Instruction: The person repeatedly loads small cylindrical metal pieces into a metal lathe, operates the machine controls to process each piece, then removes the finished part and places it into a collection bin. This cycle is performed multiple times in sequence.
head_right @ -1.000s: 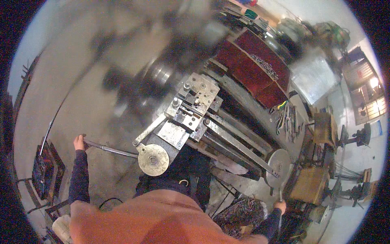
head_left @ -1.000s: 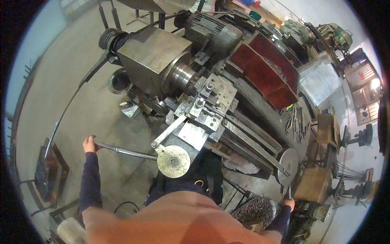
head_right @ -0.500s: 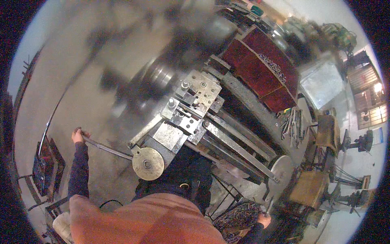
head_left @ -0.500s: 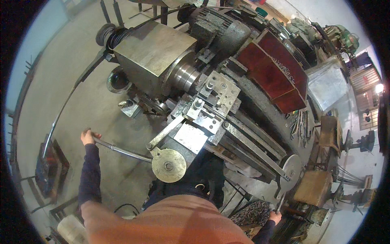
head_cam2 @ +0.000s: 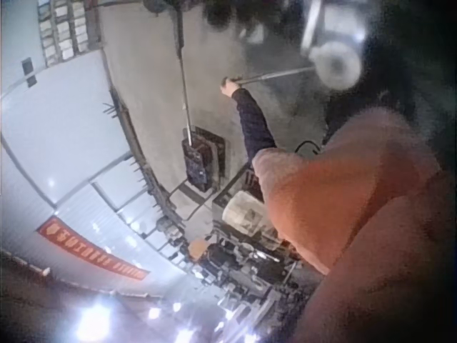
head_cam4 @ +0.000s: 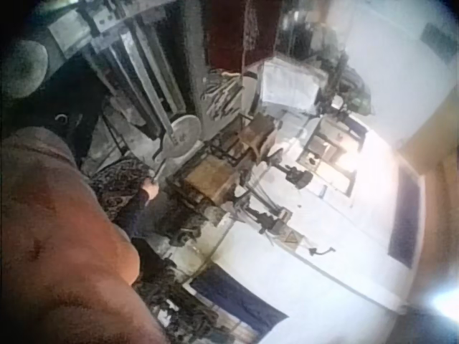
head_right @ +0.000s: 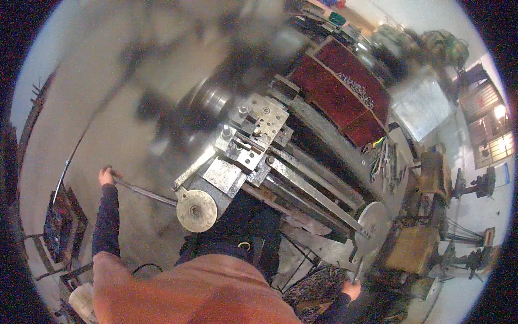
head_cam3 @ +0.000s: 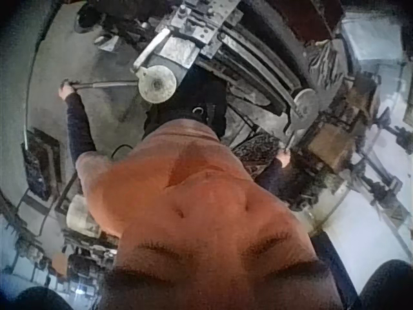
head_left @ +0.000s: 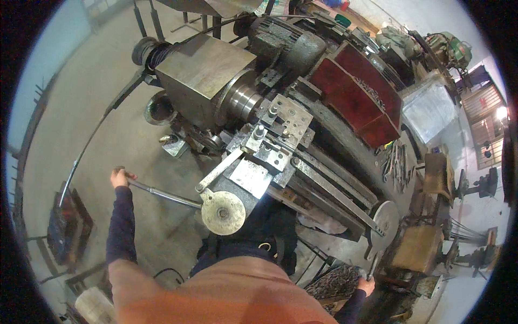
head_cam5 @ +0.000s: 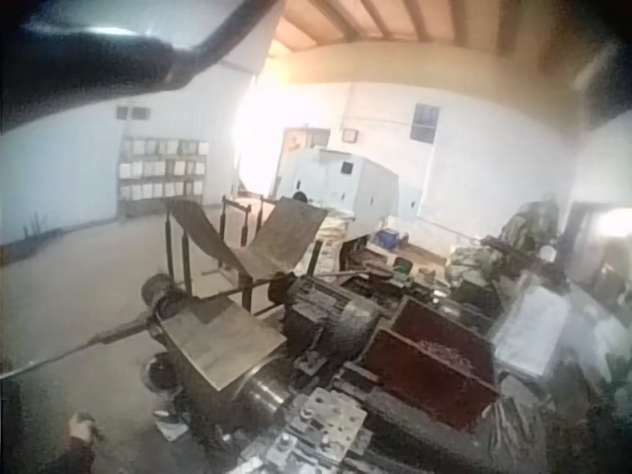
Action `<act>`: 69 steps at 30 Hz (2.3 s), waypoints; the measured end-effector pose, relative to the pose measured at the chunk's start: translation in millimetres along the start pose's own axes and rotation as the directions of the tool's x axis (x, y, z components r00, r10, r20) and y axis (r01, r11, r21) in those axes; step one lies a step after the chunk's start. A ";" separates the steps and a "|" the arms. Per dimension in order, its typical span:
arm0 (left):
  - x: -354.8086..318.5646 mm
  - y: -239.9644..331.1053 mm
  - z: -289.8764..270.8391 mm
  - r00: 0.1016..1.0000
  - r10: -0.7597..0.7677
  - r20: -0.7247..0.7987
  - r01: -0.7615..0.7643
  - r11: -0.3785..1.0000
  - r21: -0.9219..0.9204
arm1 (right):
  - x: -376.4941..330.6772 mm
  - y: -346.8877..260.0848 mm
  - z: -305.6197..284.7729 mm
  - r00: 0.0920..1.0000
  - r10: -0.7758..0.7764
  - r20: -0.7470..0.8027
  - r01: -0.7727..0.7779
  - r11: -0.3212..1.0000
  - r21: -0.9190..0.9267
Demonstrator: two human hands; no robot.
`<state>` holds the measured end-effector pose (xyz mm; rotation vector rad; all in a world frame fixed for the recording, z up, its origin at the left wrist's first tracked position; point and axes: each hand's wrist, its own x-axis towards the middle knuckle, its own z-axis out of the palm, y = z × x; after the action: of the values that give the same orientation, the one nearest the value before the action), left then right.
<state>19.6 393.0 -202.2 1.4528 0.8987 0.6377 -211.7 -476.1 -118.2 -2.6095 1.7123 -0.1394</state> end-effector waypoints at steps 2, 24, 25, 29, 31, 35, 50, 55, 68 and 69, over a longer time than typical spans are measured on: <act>8.4 -9.0 -9.8 0.999 -0.006 0.033 0.004 0.998 0.065 | -5.3 -13.1 1.6 0.987 -0.039 -0.154 0.043 0.999 0.022; 74.9 3.2 112.3 0.718 0.030 0.695 -0.694 0.096 0.713 | 157.6 19.4 36.0 0.883 -0.358 -0.304 0.271 0.917 -0.293; 69.1 -8.3 134.3 0.697 0.045 0.716 -0.716 0.106 0.690 | 156.8 35.5 38.4 0.796 -0.465 -0.388 0.357 0.878 -0.320; 66.3 -27.7 155.9 0.663 0.088 0.744 -0.748 0.027 0.663 | 69.8 -11.3 12.2 0.930 -0.294 -0.219 0.328 0.934 0.141; 69.6 -38.3 182.3 0.652 0.055 0.756 -0.758 0.017 0.652 | 54.5 13.3 21.6 0.974 -0.165 -0.153 0.203 0.941 0.271; 67.3 -82.3 206.7 0.728 -0.042 0.684 -0.680 0.090 0.728 | 36.5 26.4 18.1 0.980 -0.162 -0.115 0.177 0.975 0.133; 80.4 -37.4 181.7 0.590 -0.263 0.763 -0.786 0.030 0.618 | 3.6 -290.4 -158.3 0.508 -0.792 -0.339 0.767 0.238 0.595; 53.9 115.4 141.7 0.465 0.105 0.879 -0.865 0.264 0.426 | -102.7 -454.0 -179.4 -0.003 -0.934 -0.357 0.728 -0.247 0.640; 21.9 131.8 -50.2 0.931 0.356 0.076 -0.186 0.286 0.940 | -193.0 -616.1 -112.7 -0.079 -0.995 0.068 0.894 -0.041 0.446; 4.7 134.6 -52.3 0.936 0.350 0.046 -0.154 0.289 0.945 | -195.4 -613.7 -110.6 -0.118 -0.993 -0.030 0.891 -0.119 0.437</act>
<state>-0.6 433.2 -64.9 2.7191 1.2873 0.4484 263.2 -48.3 18.1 -2.6500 -0.7454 0.0265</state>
